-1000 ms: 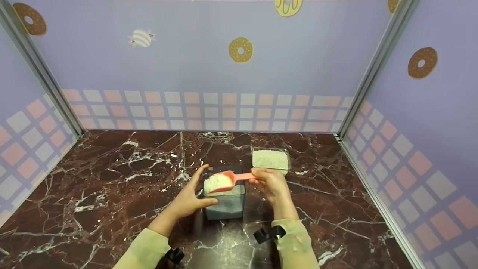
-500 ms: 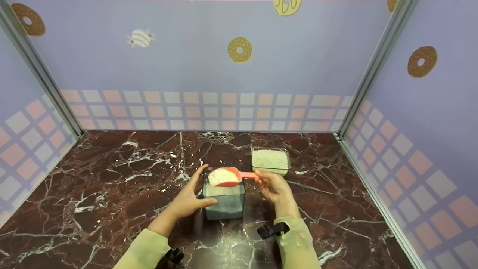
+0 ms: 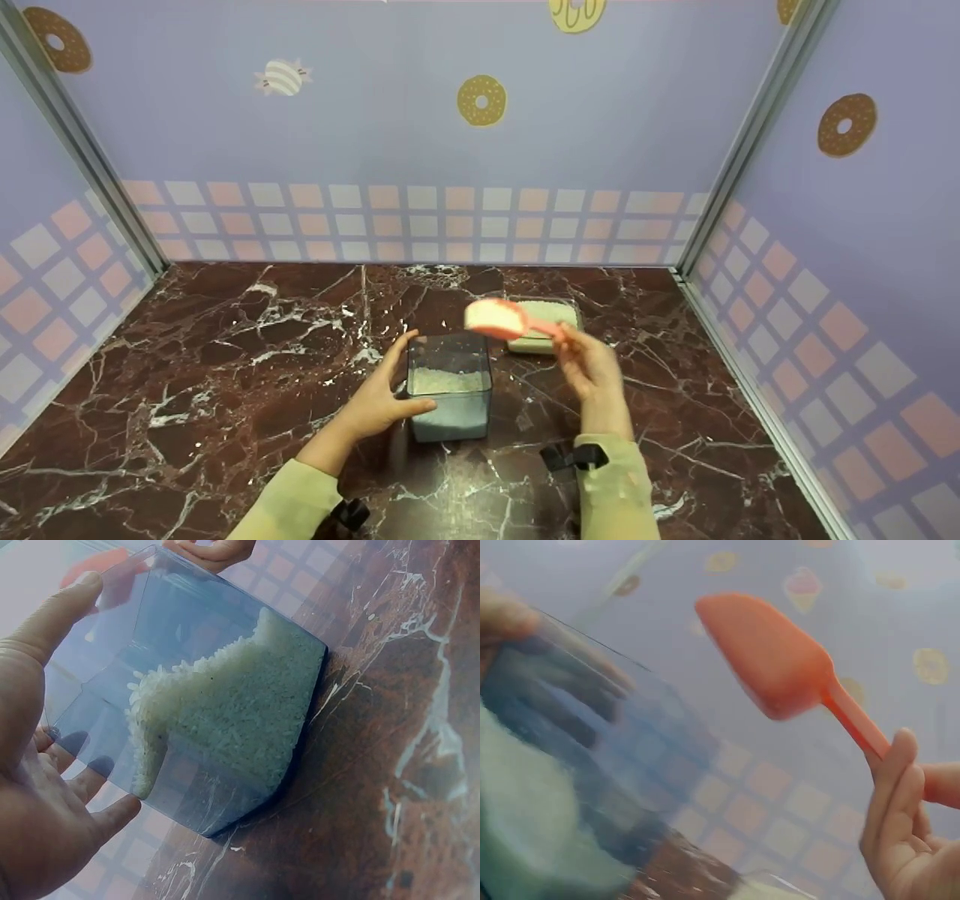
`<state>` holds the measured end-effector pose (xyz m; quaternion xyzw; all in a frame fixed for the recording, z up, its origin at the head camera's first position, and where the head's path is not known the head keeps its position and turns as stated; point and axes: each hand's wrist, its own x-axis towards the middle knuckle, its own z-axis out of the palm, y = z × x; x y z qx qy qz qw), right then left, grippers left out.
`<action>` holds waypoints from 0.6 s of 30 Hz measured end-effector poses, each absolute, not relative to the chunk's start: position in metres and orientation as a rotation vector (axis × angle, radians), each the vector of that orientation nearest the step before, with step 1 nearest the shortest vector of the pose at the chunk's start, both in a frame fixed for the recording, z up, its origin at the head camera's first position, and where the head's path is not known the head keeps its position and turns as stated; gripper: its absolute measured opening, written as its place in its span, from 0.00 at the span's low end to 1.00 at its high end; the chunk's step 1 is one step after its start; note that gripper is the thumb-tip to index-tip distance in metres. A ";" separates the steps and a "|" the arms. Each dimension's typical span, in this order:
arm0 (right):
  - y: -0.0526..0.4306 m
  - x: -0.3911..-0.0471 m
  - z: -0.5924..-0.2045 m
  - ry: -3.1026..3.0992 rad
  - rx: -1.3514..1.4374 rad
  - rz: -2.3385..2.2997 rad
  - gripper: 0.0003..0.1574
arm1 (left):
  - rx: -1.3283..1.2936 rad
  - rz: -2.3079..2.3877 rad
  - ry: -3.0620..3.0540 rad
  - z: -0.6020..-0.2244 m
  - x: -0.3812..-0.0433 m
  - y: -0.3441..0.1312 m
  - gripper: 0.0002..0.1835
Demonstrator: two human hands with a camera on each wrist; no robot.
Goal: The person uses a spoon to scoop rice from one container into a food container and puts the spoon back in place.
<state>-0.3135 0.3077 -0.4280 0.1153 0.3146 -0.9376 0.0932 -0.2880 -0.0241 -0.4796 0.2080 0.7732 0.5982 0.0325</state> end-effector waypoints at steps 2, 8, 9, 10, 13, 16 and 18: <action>0.315 -0.314 -0.429 0.934 0.403 -2.877 0.17 | 0.636 1.843 2.378 -0.480 -0.288 -0.024 0.62; 0.318 -0.319 -0.440 1.417 0.670 -3.074 0.21 | 0.628 1.827 2.390 -0.479 -0.288 -0.023 0.62; 0.316 -0.320 -0.443 1.546 0.717 -3.077 0.21 | 0.627 1.825 2.390 -0.479 -0.287 -0.023 0.62; 0.314 -0.322 -0.445 1.662 0.747 -3.076 0.21 | 0.626 1.824 2.392 -0.479 -0.287 -0.023 0.62; 0.308 -0.326 -0.452 1.937 0.769 -3.072 0.19 | 0.619 1.814 2.397 -0.479 -0.287 -0.023 0.62; 0.302 -0.328 -0.455 2.157 0.717 -3.039 0.11 | 0.613 1.804 2.402 -0.478 -0.287 -0.023 0.62; 0.299 -0.329 -0.456 2.294 0.686 -2.993 0.04 | 0.612 1.800 2.405 -0.478 -0.287 -0.023 0.62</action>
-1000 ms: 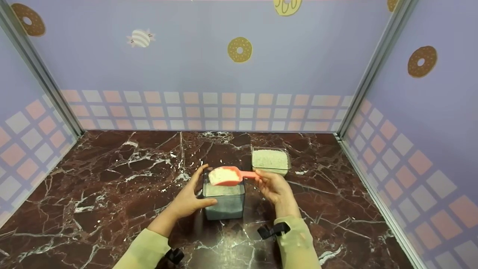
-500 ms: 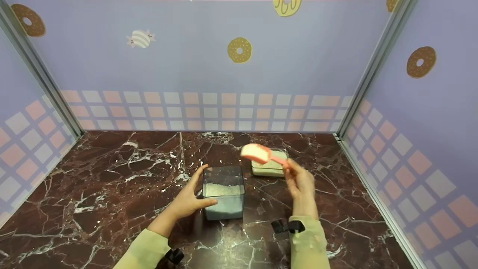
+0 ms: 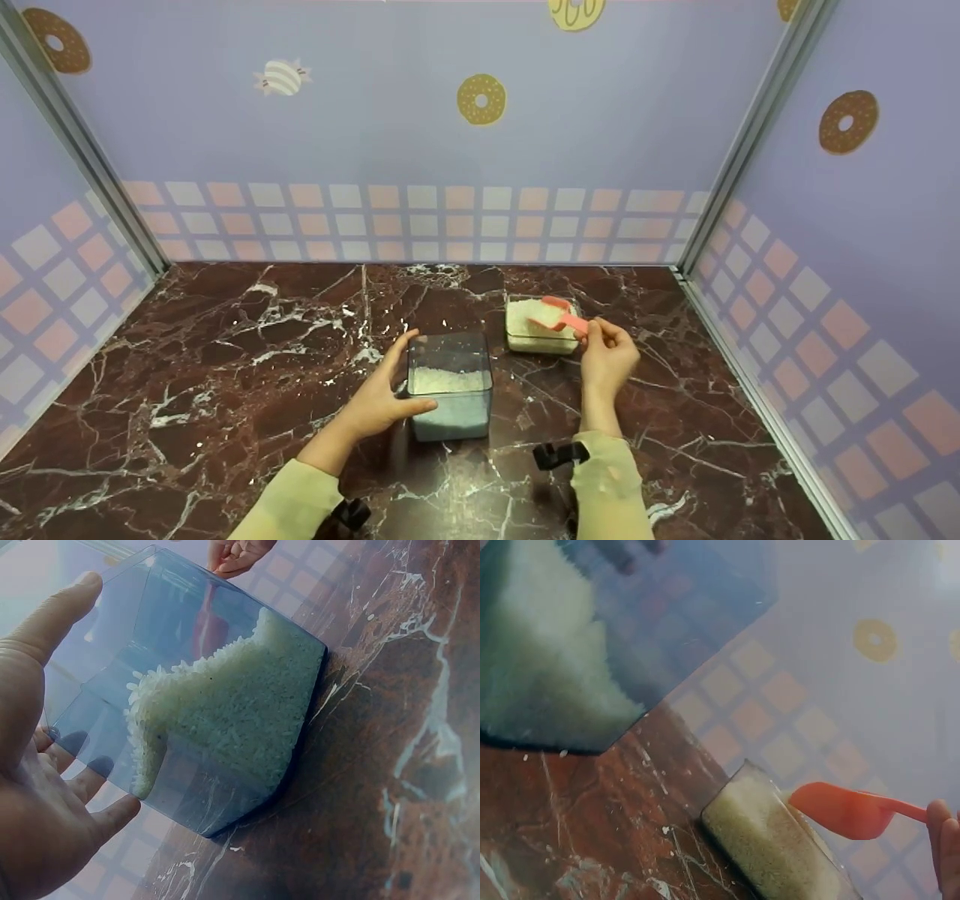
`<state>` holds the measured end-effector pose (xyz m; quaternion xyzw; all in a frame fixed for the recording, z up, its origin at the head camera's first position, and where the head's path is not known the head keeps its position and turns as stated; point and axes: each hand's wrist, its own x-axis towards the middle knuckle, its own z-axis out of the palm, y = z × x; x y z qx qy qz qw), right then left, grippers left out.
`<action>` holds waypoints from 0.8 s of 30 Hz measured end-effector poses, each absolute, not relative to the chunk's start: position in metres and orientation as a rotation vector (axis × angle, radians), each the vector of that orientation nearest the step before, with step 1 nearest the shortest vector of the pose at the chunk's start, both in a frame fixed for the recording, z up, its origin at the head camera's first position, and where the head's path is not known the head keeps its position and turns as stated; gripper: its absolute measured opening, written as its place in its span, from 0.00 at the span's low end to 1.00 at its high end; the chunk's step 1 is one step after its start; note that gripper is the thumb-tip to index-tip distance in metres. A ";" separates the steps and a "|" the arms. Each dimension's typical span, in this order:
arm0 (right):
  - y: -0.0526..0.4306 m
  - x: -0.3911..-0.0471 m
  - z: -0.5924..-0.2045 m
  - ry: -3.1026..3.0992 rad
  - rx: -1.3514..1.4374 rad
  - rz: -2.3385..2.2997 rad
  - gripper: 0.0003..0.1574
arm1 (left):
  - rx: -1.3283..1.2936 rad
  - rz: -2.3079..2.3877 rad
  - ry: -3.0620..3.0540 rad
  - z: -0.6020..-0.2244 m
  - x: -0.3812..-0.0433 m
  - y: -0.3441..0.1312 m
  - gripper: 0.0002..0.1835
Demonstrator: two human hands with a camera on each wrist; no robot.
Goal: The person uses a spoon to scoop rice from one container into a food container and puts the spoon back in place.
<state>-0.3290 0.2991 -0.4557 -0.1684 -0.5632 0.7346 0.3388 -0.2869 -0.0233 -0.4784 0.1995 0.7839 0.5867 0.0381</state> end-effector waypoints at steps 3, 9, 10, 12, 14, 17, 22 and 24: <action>0.298 -0.328 -0.455 -1.548 -0.426 1.790 0.10 | 0.615 1.806 2.402 -0.478 -0.287 -0.023 0.62; 0.303 -0.326 -0.457 -1.677 -0.409 1.493 0.12 | 0.598 1.792 2.413 -0.478 -0.286 -0.023 0.62; 0.303 -0.326 -0.457 -1.696 -0.394 1.432 0.10 | 0.593 1.785 2.418 -0.478 -0.286 -0.023 0.62; 0.304 -0.325 -0.458 -1.728 -0.347 1.311 0.08 | 0.587 1.773 2.425 -0.478 -0.285 -0.023 0.62; 0.305 -0.325 -0.458 -1.774 -0.289 1.173 0.07 | 0.586 1.768 2.428 -0.477 -0.285 -0.024 0.62; 0.305 -0.324 -0.458 -1.836 -0.171 0.945 0.05 | 0.593 1.772 2.425 -0.477 -0.285 -0.024 0.62; 0.303 -0.324 -0.458 -1.862 0.024 0.702 0.03 | 0.607 1.786 2.417 -0.477 -0.285 -0.024 0.62; 0.302 -0.323 -0.456 -1.835 0.048 0.705 0.03 | 0.607 1.788 2.417 -0.477 -0.285 -0.024 0.62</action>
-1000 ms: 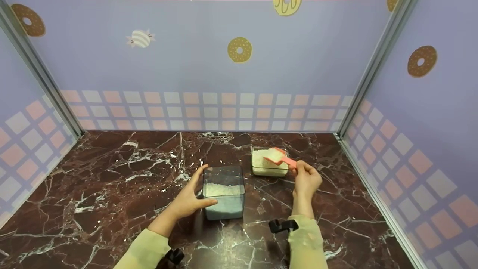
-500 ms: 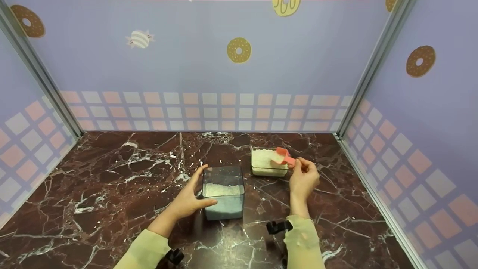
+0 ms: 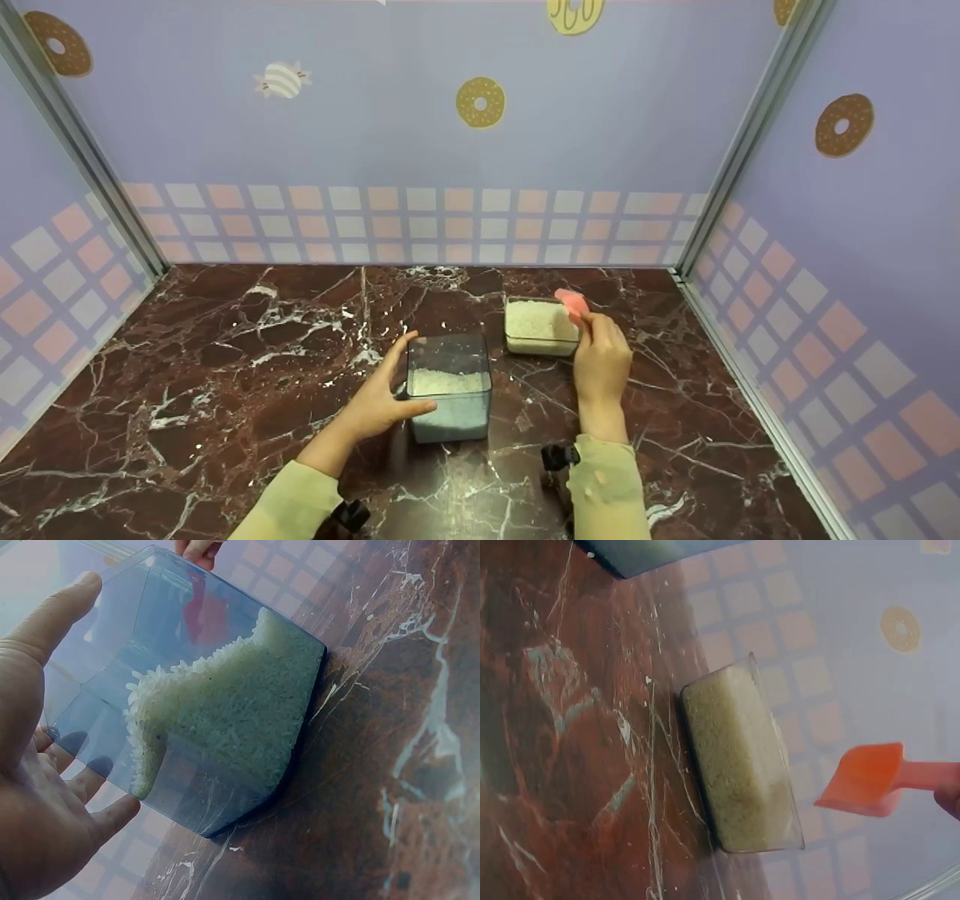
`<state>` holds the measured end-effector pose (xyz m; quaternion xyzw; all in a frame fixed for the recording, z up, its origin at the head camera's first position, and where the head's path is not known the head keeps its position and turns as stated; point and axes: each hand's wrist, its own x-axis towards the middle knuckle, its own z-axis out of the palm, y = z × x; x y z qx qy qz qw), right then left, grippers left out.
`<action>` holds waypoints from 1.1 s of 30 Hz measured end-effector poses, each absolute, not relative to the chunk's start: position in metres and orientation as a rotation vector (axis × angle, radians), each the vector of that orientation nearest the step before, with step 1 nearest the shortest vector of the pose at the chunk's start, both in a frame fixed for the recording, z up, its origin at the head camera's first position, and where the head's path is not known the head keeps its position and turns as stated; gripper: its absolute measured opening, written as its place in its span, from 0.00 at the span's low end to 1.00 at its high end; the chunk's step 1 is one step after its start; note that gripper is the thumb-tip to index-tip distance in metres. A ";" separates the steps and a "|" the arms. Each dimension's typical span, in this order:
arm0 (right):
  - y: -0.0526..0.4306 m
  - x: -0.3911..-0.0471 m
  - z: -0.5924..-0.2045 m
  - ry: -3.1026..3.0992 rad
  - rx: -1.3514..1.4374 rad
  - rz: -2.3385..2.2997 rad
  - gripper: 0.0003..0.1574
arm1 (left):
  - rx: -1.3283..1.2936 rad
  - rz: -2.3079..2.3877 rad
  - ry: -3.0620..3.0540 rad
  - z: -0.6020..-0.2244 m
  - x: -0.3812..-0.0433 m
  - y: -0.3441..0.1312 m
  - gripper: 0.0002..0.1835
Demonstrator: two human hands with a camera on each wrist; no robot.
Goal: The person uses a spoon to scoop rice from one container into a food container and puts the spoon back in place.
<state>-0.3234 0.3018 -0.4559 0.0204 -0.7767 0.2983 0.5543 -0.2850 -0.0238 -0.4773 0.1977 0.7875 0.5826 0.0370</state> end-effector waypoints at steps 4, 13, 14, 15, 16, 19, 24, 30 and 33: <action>0.296 -0.317 -0.439 -1.704 -0.064 1.089 0.05 | 0.607 1.800 2.412 -0.477 -0.285 -0.024 0.62; 0.279 -0.286 -0.391 -1.377 -0.230 2.301 0.11 | 0.629 1.828 2.395 -0.478 -0.286 -0.023 0.62; 0.275 -0.283 -0.389 -1.490 -0.214 2.296 0.11 | 0.631 1.827 2.396 -0.478 -0.286 -0.024 0.62; 0.270 -0.280 -0.388 -1.605 -0.184 2.276 0.11 | 0.635 1.832 2.391 -0.478 -0.287 -0.024 0.62; 0.264 -0.278 -0.388 -1.720 -0.152 2.242 0.09 | 0.638 1.834 2.388 -0.479 -0.287 -0.024 0.62; 0.246 -0.274 -0.389 -2.046 -0.102 2.079 0.06 | 0.643 1.835 2.396 -0.479 -0.288 -0.024 0.62; 0.219 -0.275 -0.400 -2.333 -0.062 1.916 0.14 | 0.642 1.843 2.405 -0.480 -0.288 -0.024 0.62; 0.205 -0.274 -0.410 -2.442 -0.040 1.642 0.11 | 0.648 1.852 2.392 -0.481 -0.288 -0.024 0.63; 0.203 -0.273 -0.413 -2.468 -0.016 1.402 0.08 | 0.639 1.849 2.393 -0.481 -0.289 -0.025 0.63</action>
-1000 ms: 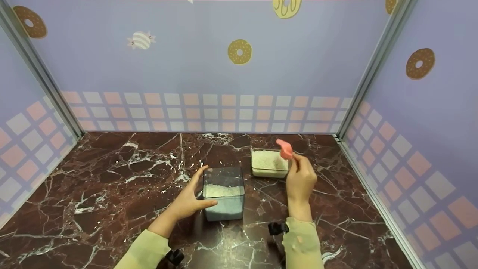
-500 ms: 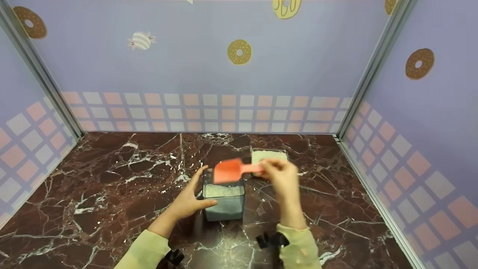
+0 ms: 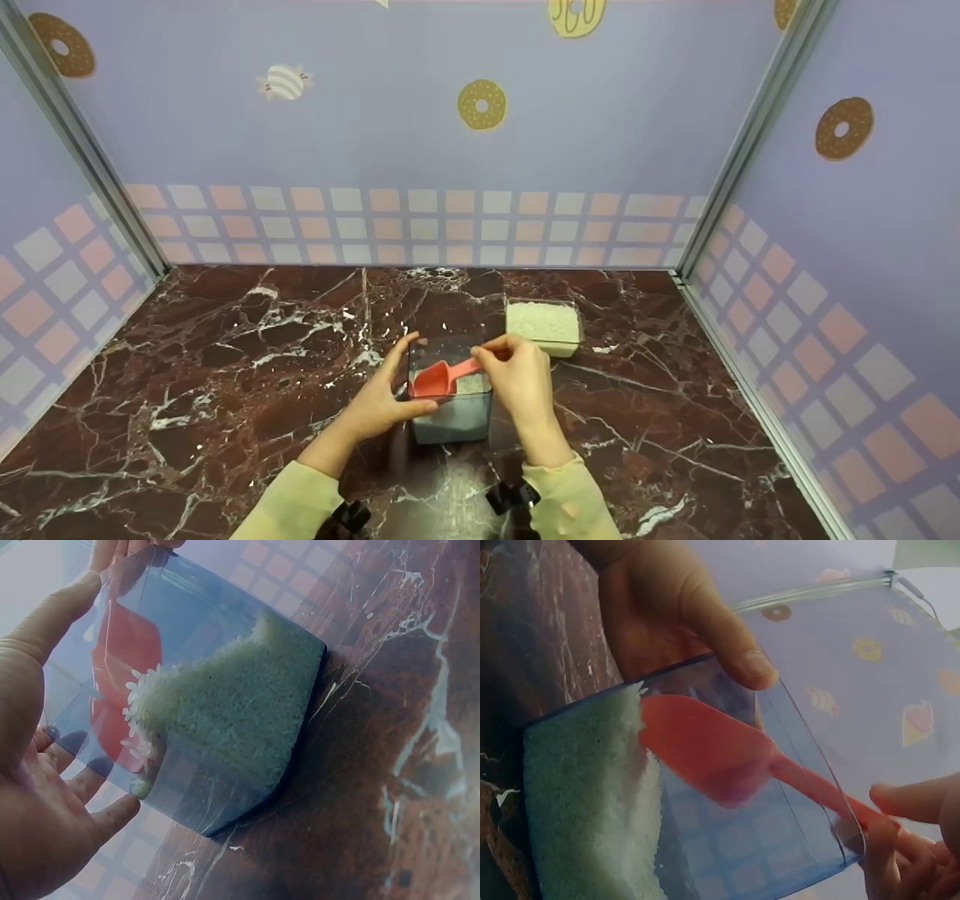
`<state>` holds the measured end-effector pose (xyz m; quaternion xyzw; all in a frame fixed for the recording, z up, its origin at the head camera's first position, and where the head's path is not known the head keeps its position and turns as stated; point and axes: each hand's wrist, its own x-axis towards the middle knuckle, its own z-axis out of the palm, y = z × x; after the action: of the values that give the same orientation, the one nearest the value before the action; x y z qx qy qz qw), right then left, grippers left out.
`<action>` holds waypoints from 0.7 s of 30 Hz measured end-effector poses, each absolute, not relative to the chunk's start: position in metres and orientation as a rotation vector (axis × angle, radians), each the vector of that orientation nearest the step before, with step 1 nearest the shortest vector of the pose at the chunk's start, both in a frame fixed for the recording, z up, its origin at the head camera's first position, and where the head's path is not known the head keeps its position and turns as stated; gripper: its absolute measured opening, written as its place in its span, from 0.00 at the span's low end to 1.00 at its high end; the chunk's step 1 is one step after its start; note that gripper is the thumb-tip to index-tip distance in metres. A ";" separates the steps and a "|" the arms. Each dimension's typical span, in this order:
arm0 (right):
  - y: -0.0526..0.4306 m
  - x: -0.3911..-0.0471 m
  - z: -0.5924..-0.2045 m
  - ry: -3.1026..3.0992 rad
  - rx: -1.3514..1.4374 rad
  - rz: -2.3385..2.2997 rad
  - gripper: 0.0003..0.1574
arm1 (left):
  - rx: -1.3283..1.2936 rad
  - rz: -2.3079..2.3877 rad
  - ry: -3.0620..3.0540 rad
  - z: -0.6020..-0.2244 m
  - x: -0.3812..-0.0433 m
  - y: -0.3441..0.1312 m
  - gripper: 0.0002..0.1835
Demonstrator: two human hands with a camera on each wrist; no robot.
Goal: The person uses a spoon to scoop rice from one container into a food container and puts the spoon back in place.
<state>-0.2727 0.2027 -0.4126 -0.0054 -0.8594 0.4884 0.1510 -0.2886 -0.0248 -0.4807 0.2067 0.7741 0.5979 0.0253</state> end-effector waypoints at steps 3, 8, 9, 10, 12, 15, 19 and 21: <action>0.201 -0.273 -0.415 -2.495 0.012 1.233 0.06 | 0.634 1.846 2.394 -0.481 -0.289 -0.026 0.63; 0.202 -0.275 -0.415 -2.566 0.026 1.163 0.08 | 0.645 1.845 2.391 -0.480 -0.289 -0.027 0.63; 0.203 -0.275 -0.415 -2.578 0.017 1.166 0.11 | 0.642 1.835 2.400 -0.480 -0.289 -0.028 0.64; 0.204 -0.275 -0.413 -2.586 0.004 1.180 0.15 | 0.640 1.821 2.414 -0.480 -0.289 -0.028 0.65; 0.208 -0.276 -0.410 -2.586 -0.035 1.205 0.23 | 0.630 1.787 2.442 -0.479 -0.288 -0.028 0.66; 0.217 -0.277 -0.405 -2.553 -0.095 1.230 0.27 | 0.628 1.719 2.493 -0.478 -0.287 -0.029 0.68; 0.233 -0.278 -0.400 -2.516 -0.136 1.277 0.27 | 0.680 1.679 2.508 -0.476 -0.286 -0.031 0.70; 0.242 -0.278 -0.397 -2.484 -0.153 1.344 0.28 | 0.715 1.695 2.494 -0.476 -0.287 -0.034 0.71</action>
<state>-0.2778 0.2418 -0.3973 -0.0535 -0.8674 0.4694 0.1562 -0.2866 -0.0336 -0.4758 0.2306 0.8045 0.5470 0.0212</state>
